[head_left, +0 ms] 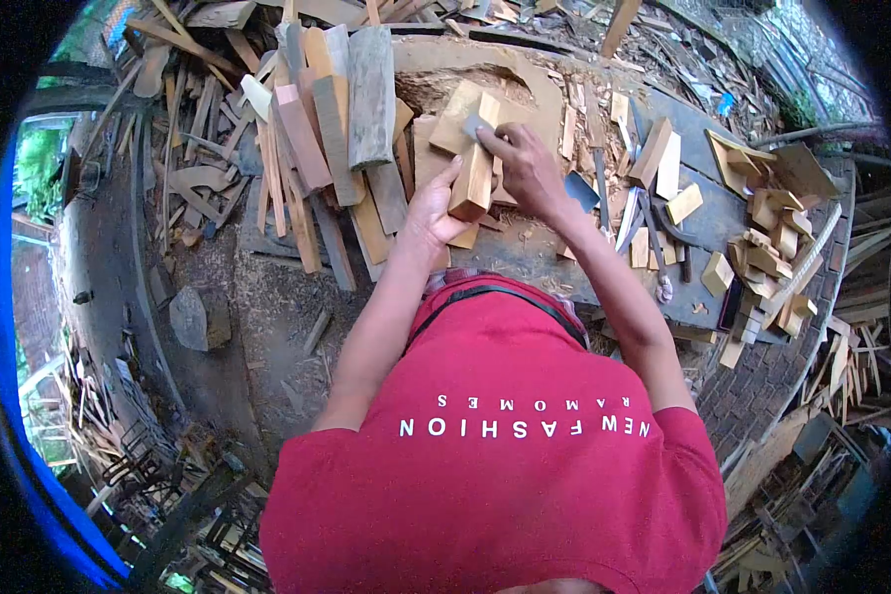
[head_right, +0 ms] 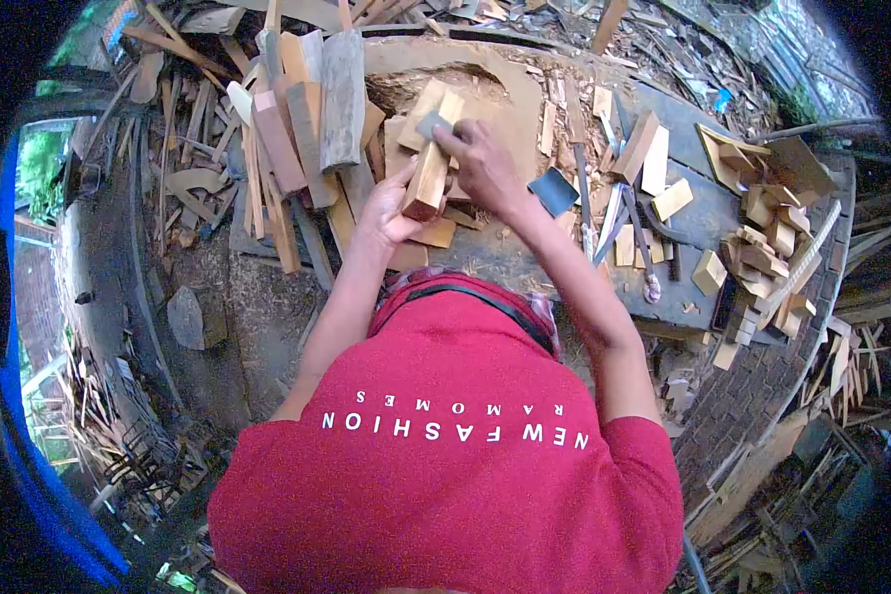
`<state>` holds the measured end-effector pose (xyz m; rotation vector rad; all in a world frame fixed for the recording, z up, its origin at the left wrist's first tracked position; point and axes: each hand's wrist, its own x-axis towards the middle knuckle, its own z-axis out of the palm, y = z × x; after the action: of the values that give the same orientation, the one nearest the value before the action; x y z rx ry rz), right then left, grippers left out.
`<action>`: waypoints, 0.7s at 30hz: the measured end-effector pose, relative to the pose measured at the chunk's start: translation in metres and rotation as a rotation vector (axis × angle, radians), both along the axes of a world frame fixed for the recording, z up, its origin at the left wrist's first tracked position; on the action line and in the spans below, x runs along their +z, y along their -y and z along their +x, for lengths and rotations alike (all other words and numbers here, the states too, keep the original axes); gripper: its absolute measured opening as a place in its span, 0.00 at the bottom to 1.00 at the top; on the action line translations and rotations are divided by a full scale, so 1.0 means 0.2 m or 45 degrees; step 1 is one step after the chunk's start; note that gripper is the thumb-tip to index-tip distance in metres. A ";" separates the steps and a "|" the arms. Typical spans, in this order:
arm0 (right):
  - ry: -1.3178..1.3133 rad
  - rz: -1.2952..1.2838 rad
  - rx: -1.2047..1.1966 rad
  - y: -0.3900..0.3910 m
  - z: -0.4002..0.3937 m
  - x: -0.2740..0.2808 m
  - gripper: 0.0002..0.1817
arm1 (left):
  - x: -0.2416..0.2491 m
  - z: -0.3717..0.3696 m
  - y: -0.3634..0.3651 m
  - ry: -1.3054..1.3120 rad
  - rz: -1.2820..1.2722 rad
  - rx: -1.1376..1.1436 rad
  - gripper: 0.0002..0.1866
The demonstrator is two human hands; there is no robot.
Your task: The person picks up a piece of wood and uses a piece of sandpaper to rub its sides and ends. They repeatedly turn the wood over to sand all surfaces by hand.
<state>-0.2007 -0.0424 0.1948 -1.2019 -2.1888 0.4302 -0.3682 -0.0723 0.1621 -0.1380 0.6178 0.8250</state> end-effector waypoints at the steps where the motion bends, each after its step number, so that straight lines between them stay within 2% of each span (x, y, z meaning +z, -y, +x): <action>1: -0.011 0.047 0.022 0.05 -0.01 0.06 0.25 | -0.01 0.02 -0.03 -0.017 0.033 0.070 0.17; 2: -0.064 0.043 0.062 0.11 -0.01 0.04 0.27 | -0.01 0.03 -0.04 -0.031 0.066 0.143 0.17; 3: -0.049 0.122 0.100 0.17 -0.02 0.08 0.27 | 0.07 0.04 -0.05 -0.323 0.020 0.134 0.16; 7: -0.007 0.255 0.090 0.20 -0.01 0.14 0.27 | 0.07 0.07 -0.14 -0.297 -0.089 0.124 0.15; 9: 0.025 0.293 0.024 0.12 0.02 0.15 0.23 | -0.05 0.07 -0.17 0.035 0.087 0.066 0.16; 12: 0.069 0.381 -0.101 -0.12 0.09 0.02 0.21 | 0.05 0.18 -0.19 -0.105 0.222 0.082 0.19; 14: 0.082 0.316 -0.214 -0.23 0.13 -0.03 0.20 | 0.09 0.16 -0.17 -0.070 0.165 -0.005 0.20; 17: 0.133 0.291 -0.213 -0.23 0.12 0.01 0.20 | 0.02 0.14 -0.19 0.140 0.206 -0.143 0.19; 18: 0.139 0.252 -0.209 -0.19 0.10 0.03 0.20 | 0.00 0.15 -0.22 0.143 0.204 -0.139 0.19; 20: 0.095 0.288 -0.110 -0.09 0.08 0.05 0.23 | -0.03 0.19 -0.28 0.013 0.134 0.081 0.18; 21: 0.081 0.287 -0.074 -0.01 0.05 0.08 0.23 | -0.03 0.18 -0.29 -0.087 0.111 0.061 0.19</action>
<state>-0.1900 -0.0402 0.2103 -1.1653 -2.1823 0.1178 -0.3321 -0.0144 0.1558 -0.0455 0.6432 0.9043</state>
